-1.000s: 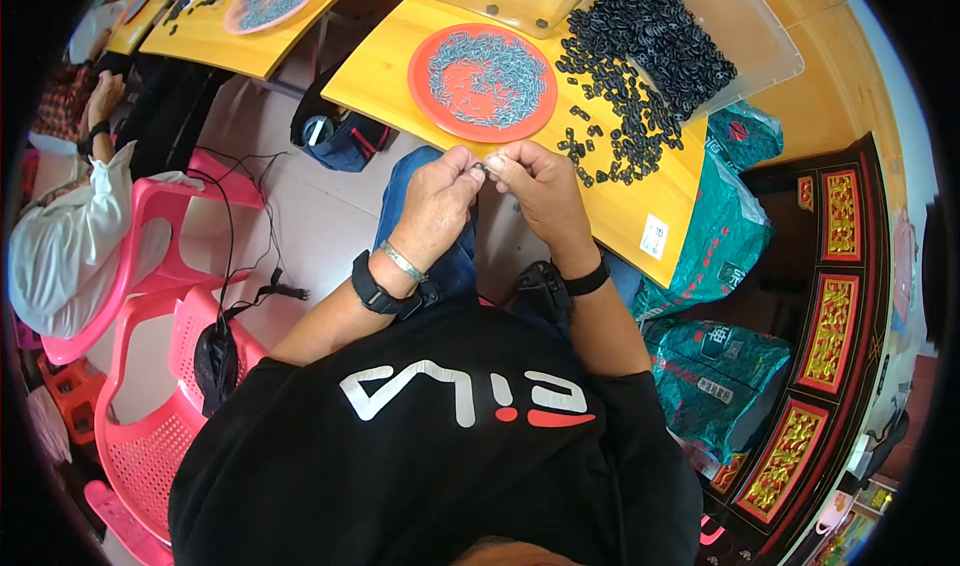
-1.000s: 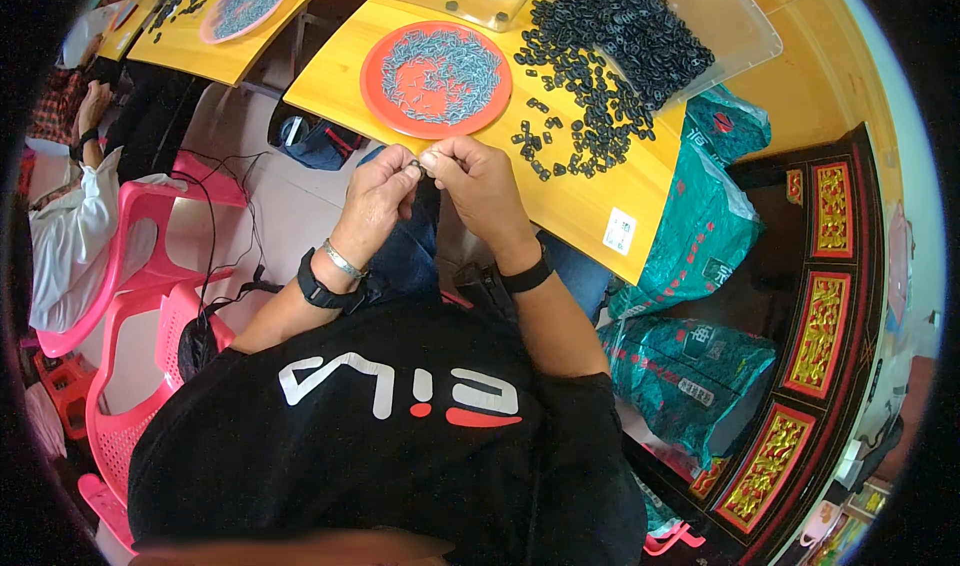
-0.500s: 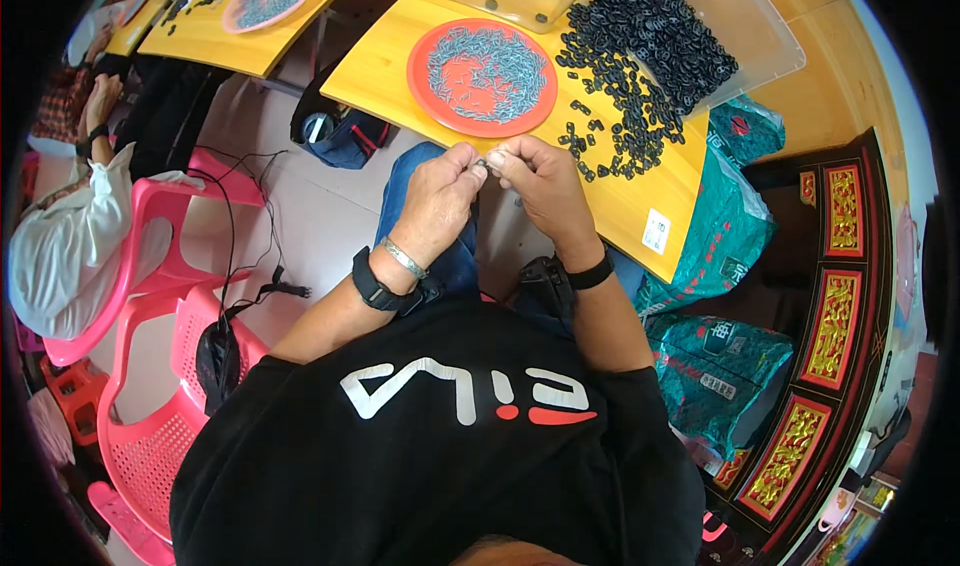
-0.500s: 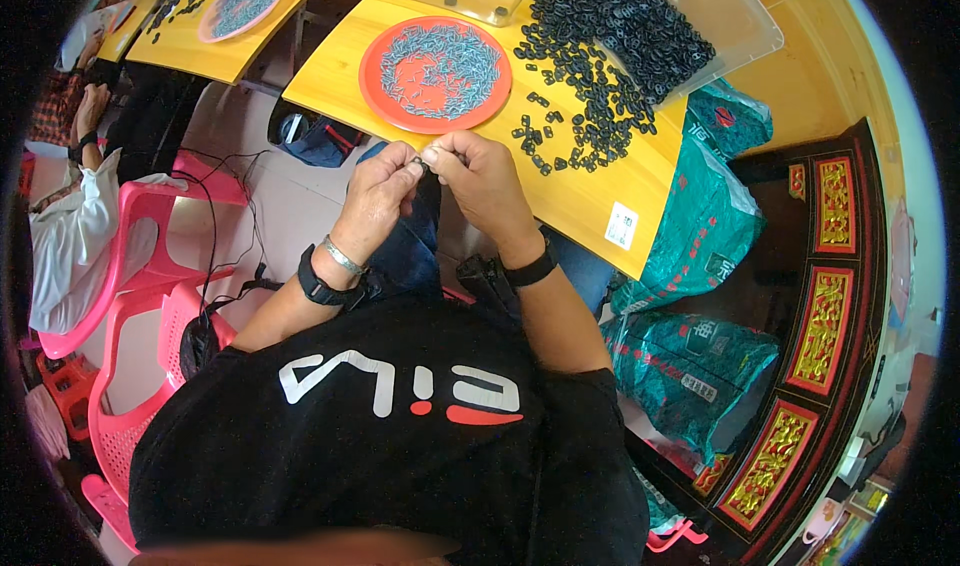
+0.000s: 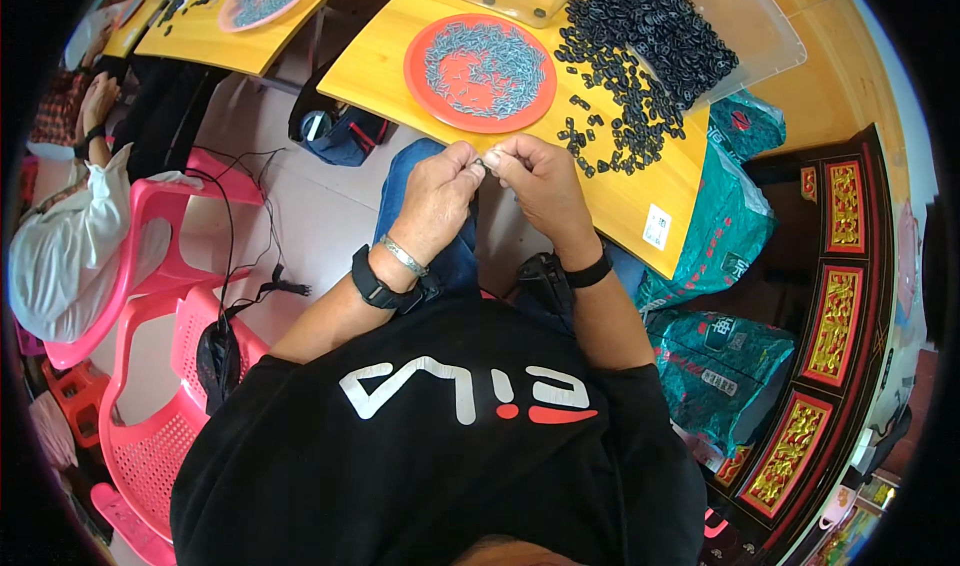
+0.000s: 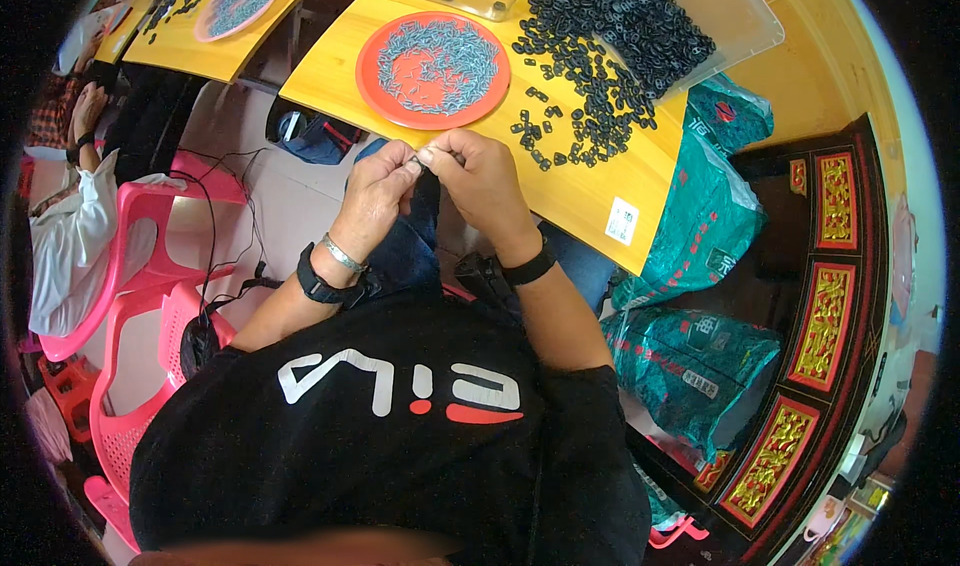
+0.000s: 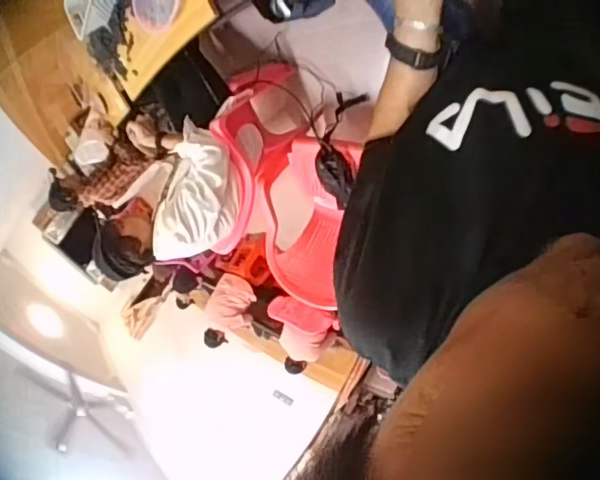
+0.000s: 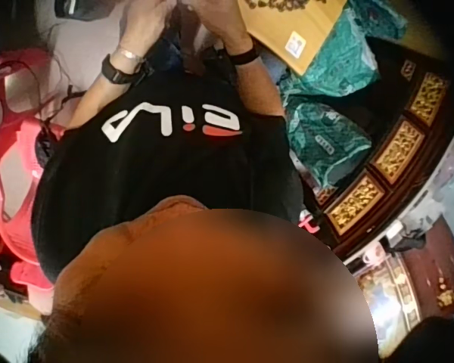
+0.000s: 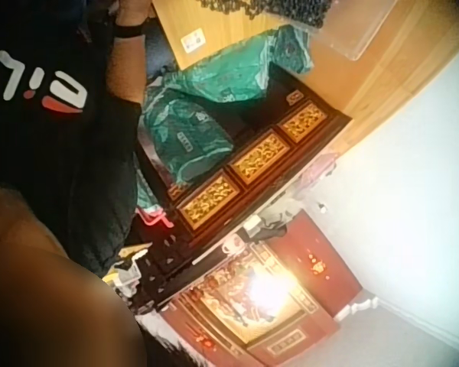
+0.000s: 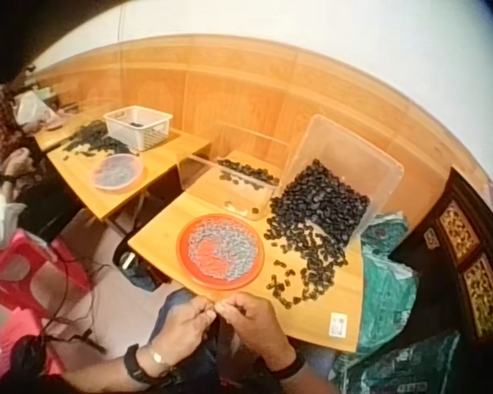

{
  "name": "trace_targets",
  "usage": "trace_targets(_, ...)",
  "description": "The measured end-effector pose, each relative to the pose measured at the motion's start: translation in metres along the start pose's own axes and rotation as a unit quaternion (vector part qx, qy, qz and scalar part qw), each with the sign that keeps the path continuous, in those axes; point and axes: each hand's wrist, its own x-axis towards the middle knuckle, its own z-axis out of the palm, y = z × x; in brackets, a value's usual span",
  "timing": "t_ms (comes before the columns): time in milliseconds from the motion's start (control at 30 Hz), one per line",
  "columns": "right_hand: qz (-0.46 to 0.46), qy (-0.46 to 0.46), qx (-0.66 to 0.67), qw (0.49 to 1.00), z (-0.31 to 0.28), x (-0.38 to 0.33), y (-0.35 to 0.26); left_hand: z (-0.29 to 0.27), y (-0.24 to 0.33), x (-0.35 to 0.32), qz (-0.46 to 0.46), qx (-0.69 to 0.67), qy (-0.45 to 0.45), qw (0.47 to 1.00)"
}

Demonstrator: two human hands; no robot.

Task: Manually assembling small washers onto bolts at a workstation.

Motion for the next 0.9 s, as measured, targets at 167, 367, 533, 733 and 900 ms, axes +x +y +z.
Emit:
trace_targets(167,-0.048,0.027,-0.07,0.996,0.005,-0.001,0.001,0.002,0.003,-0.004,-0.046,-0.093,0.001,0.995)
trace_targets(367,-0.068,0.067,-0.116,0.989,0.012,-0.009,0.005,0.007,0.003,-0.008,-0.081,-0.134,0.008,0.988)
trace_targets(533,-0.023,0.072,-0.045,0.996,0.007,-0.011,0.007,0.009,-0.003,-0.003,-0.042,-0.115,-0.019,0.992)
trace_targets(733,-0.117,0.148,-0.165,0.968,-0.029,-0.003,0.013,0.001,0.004,0.0,-0.058,-0.161,-0.036,0.985)
trace_targets(900,-0.021,0.248,-0.436,0.865,-0.122,0.025,0.014,-0.001,0.01,0.001,-0.083,-0.2,-0.028,0.976)
